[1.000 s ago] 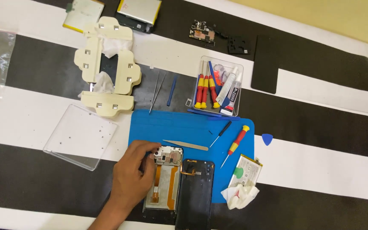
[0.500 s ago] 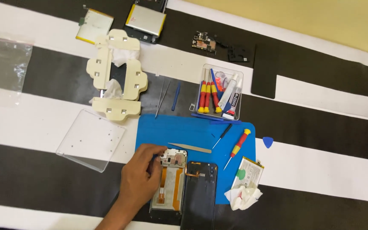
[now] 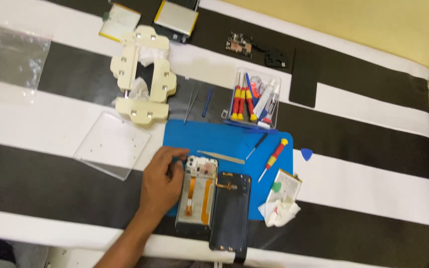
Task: A person is disassembling a mobile phone, removing screws with a screwdriver and handling the battery and internal frame.
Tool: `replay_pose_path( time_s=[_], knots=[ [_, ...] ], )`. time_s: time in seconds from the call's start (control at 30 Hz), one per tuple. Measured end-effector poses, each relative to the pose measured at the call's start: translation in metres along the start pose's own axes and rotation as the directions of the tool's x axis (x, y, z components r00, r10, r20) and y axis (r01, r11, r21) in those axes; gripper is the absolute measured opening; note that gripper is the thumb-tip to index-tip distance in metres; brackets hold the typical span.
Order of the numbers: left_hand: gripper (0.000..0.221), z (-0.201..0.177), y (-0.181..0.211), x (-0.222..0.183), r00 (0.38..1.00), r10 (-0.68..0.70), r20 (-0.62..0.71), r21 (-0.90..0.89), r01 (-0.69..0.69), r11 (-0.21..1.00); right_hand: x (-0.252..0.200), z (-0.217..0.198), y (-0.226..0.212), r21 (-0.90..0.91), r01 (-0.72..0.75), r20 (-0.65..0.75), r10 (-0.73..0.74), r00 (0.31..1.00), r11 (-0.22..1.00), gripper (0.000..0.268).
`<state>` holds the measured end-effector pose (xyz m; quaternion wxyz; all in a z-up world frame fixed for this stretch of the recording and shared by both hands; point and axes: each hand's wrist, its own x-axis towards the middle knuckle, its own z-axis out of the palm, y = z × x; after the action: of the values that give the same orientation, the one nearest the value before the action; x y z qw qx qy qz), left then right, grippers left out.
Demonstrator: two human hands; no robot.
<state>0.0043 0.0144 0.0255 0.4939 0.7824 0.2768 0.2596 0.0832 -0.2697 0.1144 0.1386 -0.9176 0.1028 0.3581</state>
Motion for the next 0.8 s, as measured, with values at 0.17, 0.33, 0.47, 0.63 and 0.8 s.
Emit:
replay_pose_path(
  time_s=[0.17, 0.33, 0.47, 0.63, 0.8],
  knots=[
    [0.029, 0.0, -0.002, 0.003, 0.999, 0.03, -0.014, 0.017, -0.03, 0.999, 0.025, 0.029, 0.007, -0.021, -0.091, 0.057, 0.092, 0.994, 0.996, 0.019],
    [0.03, -0.002, 0.0, 0.002, 0.999, 0.037, -0.013, -0.008, -0.037, 0.999, 0.055, 0.067, -0.012, -0.39, 0.142, -0.014, -0.16, 0.987, 0.91, 0.041],
    [0.028, 0.002, 0.0, 0.004, 1.0, 0.006, 0.031, -0.013, -0.005, 1.0, 0.061, 0.058, -0.015, -0.302, 0.102, 0.082, -0.081, 0.993, 0.948, 0.031],
    [0.028, 0.002, 0.004, 0.001, 0.999, 0.022, 0.043, 0.034, -0.023, 0.999, 0.073, 0.075, 0.015, -0.278, 0.191, 0.023, -0.192, 0.981, 0.941, 0.026],
    [0.025, 0.001, 0.015, -0.017, 0.981, 0.195, 0.007, 0.166, -0.194, 0.967, 0.065, 0.082, 0.015, -0.013, 0.128, -0.064, -0.129, 0.99, 0.992, 0.026]
  ],
)
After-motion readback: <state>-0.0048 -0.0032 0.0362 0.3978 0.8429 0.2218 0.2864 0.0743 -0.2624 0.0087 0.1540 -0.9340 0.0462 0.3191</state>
